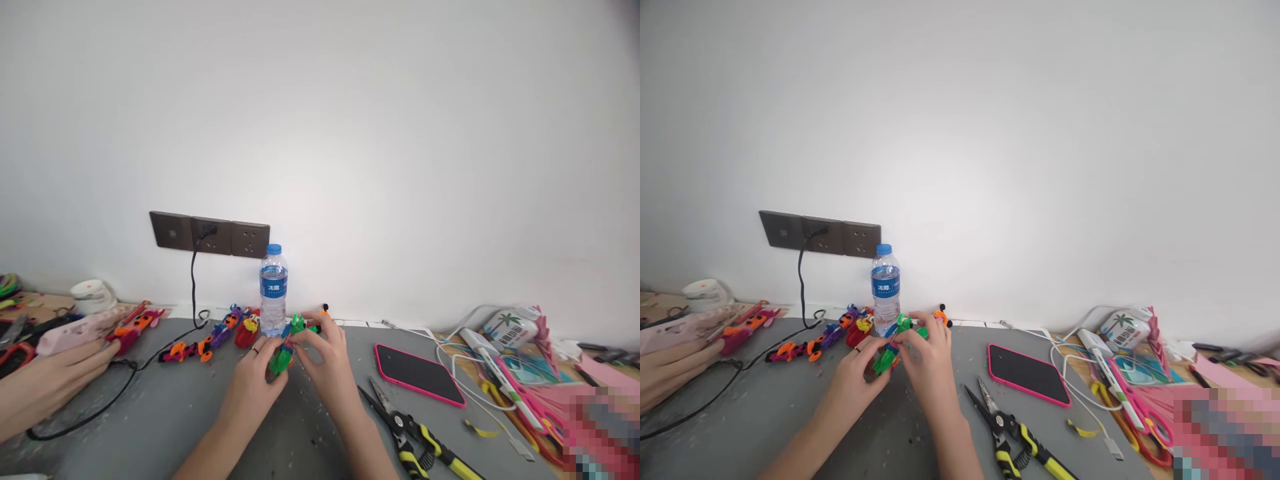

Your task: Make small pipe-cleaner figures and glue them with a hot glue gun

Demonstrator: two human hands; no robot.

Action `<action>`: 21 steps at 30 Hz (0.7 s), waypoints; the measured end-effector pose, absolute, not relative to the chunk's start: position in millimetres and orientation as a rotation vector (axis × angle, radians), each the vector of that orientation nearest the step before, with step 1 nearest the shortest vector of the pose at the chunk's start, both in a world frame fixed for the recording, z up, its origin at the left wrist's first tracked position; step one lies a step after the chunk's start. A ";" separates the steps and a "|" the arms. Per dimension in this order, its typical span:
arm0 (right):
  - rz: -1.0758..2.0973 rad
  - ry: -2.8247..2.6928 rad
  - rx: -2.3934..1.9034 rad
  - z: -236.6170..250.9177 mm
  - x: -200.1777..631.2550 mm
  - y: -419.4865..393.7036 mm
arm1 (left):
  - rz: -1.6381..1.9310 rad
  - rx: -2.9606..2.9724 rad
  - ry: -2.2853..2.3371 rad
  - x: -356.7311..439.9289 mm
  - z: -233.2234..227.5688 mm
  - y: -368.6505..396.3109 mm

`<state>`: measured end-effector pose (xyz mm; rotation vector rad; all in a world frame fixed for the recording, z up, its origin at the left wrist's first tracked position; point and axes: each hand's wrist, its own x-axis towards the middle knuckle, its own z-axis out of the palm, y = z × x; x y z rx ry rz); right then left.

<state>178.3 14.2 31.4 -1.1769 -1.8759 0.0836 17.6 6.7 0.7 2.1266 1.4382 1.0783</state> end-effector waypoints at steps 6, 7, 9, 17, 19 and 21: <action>0.190 -1.858 -1.189 29.1 176.3 12.8 | 1.032 2.154 1.514 17.3 5.9 5.2; 0.222 -1.840 -1.183 30.1 176.8 12.6 | 1.046 2.132 1.518 17.2 6.2 5.5; 0.290 -1.807 -1.165 34.0 180.3 11.8 | 1.090 2.048 1.534 16.5 6.7 6.8; 1.012 -1.998 -1.396 32.8 206.7 0.1 | 1.368 1.626 1.454 11.2 16.6 9.2; 1.007 -1.978 -1.466 29.1 208.7 -1.2 | 1.387 1.570 1.408 11.0 18.3 8.4; 0.983 -1.964 -1.471 28.0 210.0 -1.2 | 1.372 1.545 1.381 10.8 17.9 8.2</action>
